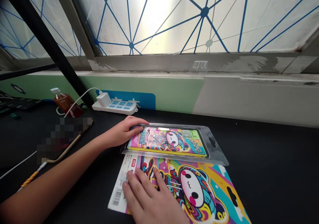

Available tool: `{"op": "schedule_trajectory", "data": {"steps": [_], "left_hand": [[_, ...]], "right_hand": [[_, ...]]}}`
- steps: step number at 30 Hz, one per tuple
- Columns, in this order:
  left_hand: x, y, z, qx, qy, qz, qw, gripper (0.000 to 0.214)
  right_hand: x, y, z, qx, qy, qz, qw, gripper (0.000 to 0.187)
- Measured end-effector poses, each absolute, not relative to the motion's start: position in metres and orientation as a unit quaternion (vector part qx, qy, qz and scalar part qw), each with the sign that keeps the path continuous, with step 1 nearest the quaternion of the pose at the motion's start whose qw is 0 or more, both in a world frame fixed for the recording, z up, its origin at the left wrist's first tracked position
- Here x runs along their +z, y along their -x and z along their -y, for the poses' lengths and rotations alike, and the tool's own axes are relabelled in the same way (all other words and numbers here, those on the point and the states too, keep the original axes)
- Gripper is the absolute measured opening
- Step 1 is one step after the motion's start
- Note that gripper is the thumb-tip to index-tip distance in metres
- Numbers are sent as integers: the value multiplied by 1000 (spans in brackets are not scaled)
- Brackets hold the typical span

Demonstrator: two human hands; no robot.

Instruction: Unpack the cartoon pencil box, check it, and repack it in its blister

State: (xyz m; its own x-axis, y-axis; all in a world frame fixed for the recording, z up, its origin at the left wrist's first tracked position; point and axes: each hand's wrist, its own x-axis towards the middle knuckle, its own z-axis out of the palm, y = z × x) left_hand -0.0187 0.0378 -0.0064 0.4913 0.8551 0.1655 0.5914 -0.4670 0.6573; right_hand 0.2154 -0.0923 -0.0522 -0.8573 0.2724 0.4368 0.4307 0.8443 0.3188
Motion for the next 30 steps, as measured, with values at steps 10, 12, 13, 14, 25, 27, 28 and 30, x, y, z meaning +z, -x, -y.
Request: {"op": "schedule_trajectory", "data": {"steps": [10,12,13,14,25,27,28,30], "left_hand": [[-1,24,-40,215,-861,-400,230,35],[-3,24,-40,213,-865,-400,214,36],[-3,24,-40,214,-868,-399,204,36],[-3,23,-40,215,-871,-399,192,36],[5,14,-27,214,-899,-381,22,28],[4,12,-25,210,-898,-388,4,28],[4,11,-25,207,-896,-392,-5,28],[5,10,-23,204,-894,-398,-19,29]], "right_hand": [[-28,-222,81,-26,159,979,126,50],[-17,-222,85,4,178,974,140,43],[-11,-223,87,11,193,968,163,37],[-6,-224,87,14,206,959,194,31],[31,-308,-28,79,468,876,91,54],[32,-310,-33,87,470,875,80,56],[31,-309,-34,88,473,873,79,56],[28,-307,-36,80,483,868,85,55]]}}
